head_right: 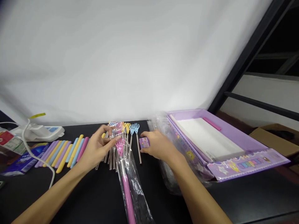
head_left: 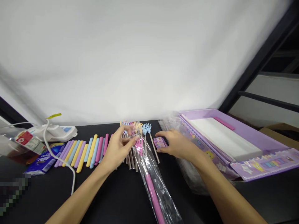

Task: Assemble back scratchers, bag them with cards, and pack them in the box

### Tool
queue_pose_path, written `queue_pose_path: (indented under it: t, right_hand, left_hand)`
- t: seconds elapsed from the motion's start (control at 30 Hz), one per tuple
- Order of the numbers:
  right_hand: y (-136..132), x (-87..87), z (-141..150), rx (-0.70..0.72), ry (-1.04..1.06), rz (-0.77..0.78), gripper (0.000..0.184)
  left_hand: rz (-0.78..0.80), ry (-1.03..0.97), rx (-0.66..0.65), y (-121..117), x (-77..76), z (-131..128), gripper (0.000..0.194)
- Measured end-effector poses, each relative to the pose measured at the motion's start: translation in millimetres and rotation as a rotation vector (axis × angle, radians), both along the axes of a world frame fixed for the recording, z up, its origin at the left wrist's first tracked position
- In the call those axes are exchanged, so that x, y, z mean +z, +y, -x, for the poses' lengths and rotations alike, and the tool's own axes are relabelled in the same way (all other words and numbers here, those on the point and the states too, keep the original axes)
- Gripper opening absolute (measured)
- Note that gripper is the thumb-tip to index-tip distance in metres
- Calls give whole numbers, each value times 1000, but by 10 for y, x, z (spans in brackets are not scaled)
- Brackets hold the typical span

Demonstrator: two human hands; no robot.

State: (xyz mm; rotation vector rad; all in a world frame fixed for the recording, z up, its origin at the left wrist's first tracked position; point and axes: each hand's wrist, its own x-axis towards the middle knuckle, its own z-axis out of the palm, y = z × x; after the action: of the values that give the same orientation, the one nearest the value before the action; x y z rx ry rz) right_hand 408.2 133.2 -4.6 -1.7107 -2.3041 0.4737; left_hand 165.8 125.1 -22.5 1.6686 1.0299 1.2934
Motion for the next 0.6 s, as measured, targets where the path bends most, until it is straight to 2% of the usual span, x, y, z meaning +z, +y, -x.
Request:
queue_pose_path:
  t: [0.13, 0.23, 0.3, 0.37, 0.5, 0.6]
  right_hand:
    - [3, 0, -1, 41, 6, -26, 52]
    - [-5, 52, 5, 74, 99, -85, 45]
    - [-11, 98, 22, 68, 214, -138, 42]
    - [-16, 141, 50, 25, 391, -128, 40]
    - [-52, 214, 130, -4, 782, -53, 38]
    - [-99, 317, 202, 86, 860, -34, 44]
  left_hand:
    - [-44, 78, 7, -25, 21, -14, 15]
    - [-5, 111, 14, -64, 40, -13, 33]
    - [18, 119, -7, -82, 34, -9, 48]
    - [37, 120, -30, -90, 19, -8, 56]
    - [94, 84, -64, -94, 15, -18, 58]
    - [125, 26, -82, -97, 40, -32, 57]
